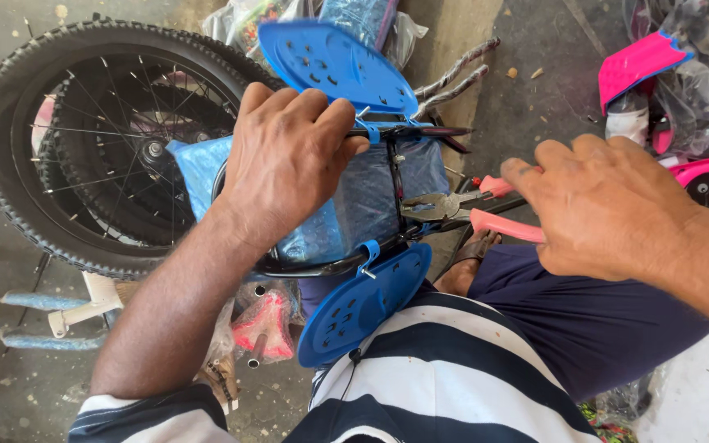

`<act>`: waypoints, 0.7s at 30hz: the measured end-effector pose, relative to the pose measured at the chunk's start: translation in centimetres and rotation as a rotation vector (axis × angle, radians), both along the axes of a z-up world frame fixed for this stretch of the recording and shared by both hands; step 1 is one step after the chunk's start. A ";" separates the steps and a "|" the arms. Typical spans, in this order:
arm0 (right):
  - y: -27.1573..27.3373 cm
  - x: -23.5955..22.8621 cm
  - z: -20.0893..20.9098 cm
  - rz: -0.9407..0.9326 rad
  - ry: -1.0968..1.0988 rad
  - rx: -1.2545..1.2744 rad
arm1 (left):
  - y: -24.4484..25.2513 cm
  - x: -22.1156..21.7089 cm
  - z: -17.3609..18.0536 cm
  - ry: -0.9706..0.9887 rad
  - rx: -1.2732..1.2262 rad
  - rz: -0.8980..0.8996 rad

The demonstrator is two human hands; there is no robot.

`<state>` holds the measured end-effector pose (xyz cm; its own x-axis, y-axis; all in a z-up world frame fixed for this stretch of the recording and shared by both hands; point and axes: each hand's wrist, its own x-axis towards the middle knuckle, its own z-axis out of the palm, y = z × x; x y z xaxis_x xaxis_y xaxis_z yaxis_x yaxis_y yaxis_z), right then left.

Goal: The person sits on the floor and assembles a blue bicycle seat, using pliers to tighten the metal frame and secure the plastic components. They then pick up a pink bicycle seat and a blue cushion, attaching the cushion to the seat frame and using pliers to secure it.

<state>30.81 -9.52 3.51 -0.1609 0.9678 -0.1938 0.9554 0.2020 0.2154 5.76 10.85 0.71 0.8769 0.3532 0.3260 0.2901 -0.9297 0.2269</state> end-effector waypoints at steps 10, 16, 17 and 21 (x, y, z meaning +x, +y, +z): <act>0.8 -2.0 2.0 0.154 -0.389 0.050 | 0.1 0.0 0.1 -0.009 0.028 -0.023; -0.2 -0.6 0.4 0.039 -0.093 0.080 | 0.2 0.3 0.1 0.058 -0.009 -0.003; -0.3 -0.9 0.4 0.057 -0.122 0.140 | 0.4 0.3 0.2 0.041 0.003 -0.011; 0.3 -0.8 1.2 0.362 -0.531 0.211 | 0.3 0.2 0.2 0.013 0.026 -0.026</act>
<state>30.04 -9.21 4.71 -0.4171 0.8966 -0.1491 0.5893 0.3916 0.7066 6.00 11.17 0.94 0.8898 0.3219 0.3234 0.2687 -0.9425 0.1988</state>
